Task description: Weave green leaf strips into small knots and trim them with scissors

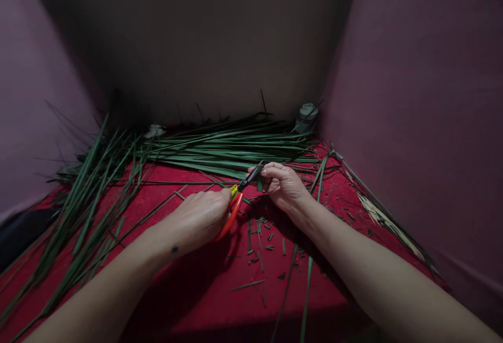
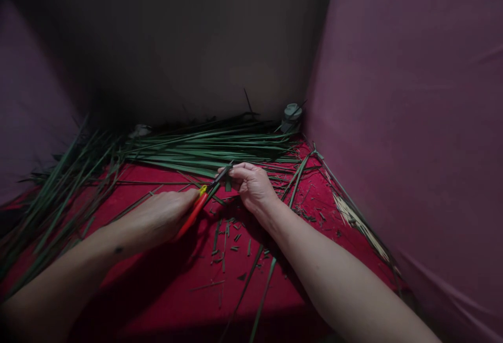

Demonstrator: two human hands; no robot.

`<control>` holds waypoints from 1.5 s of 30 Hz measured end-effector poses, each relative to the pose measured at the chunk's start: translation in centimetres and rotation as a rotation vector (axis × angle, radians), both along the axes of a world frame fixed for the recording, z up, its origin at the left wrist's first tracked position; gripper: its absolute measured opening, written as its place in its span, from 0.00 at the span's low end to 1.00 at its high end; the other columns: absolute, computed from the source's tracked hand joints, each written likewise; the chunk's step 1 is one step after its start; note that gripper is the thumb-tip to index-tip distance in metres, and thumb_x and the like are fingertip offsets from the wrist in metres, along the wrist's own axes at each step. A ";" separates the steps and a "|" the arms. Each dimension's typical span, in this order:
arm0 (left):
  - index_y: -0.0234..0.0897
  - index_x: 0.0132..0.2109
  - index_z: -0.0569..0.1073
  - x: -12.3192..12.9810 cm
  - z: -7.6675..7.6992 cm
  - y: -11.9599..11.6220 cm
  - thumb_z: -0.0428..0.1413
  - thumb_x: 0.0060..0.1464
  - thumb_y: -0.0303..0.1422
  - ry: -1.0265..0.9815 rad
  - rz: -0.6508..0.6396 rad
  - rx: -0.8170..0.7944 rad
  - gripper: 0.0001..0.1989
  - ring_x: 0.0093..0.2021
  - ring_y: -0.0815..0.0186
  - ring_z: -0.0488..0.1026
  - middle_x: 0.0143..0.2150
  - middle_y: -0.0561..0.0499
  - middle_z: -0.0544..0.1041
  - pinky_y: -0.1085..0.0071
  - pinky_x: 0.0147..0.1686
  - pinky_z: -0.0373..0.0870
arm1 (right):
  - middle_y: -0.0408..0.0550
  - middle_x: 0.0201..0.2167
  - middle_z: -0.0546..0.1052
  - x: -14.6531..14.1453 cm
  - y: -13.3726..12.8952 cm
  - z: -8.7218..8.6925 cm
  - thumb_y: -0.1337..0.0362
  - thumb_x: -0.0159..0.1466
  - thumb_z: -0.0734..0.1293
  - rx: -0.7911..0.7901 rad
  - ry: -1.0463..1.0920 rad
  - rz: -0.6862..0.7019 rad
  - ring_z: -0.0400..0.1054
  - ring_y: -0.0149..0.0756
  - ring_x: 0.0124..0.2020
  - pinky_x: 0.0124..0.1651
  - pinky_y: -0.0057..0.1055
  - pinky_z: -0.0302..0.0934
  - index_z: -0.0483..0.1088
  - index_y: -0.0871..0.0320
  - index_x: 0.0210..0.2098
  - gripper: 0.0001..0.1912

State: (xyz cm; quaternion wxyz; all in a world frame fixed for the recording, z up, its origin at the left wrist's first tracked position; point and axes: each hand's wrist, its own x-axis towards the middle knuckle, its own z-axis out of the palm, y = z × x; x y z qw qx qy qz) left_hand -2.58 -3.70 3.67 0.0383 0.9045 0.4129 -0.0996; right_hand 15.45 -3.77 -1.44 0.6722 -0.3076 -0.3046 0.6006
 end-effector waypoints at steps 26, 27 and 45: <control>0.37 0.39 0.64 -1.1 -2.1 0.9 0.42 0.56 0.36 -0.065 -0.058 0.001 0.10 0.29 0.54 0.74 0.30 0.43 0.76 0.67 0.23 0.55 | 0.47 0.26 0.79 -0.3 0.2 -0.7 0.72 0.45 0.68 -0.032 0.023 0.019 0.73 0.35 0.29 0.36 0.31 0.65 0.69 0.59 0.19 0.04; 0.37 0.39 0.64 -1.1 -2.1 0.9 0.42 0.56 0.36 -0.066 -0.052 0.000 0.10 0.29 0.55 0.74 0.31 0.43 0.76 0.67 0.24 0.56 | 0.47 0.26 0.79 -0.3 0.2 -0.7 0.72 0.45 0.68 -0.031 0.021 0.020 0.73 0.35 0.29 0.35 0.31 0.65 0.69 0.59 0.19 0.04; 0.38 0.37 0.62 -2.0 -2.9 0.3 0.43 0.56 0.34 -0.159 -0.101 -0.010 0.06 0.29 0.59 0.73 0.30 0.46 0.75 0.69 0.25 0.55 | 0.47 0.24 0.78 -1.1 -0.6 0.1 0.73 0.45 0.69 -0.054 0.029 -0.009 0.72 0.34 0.27 0.33 0.29 0.64 0.69 0.60 0.19 0.05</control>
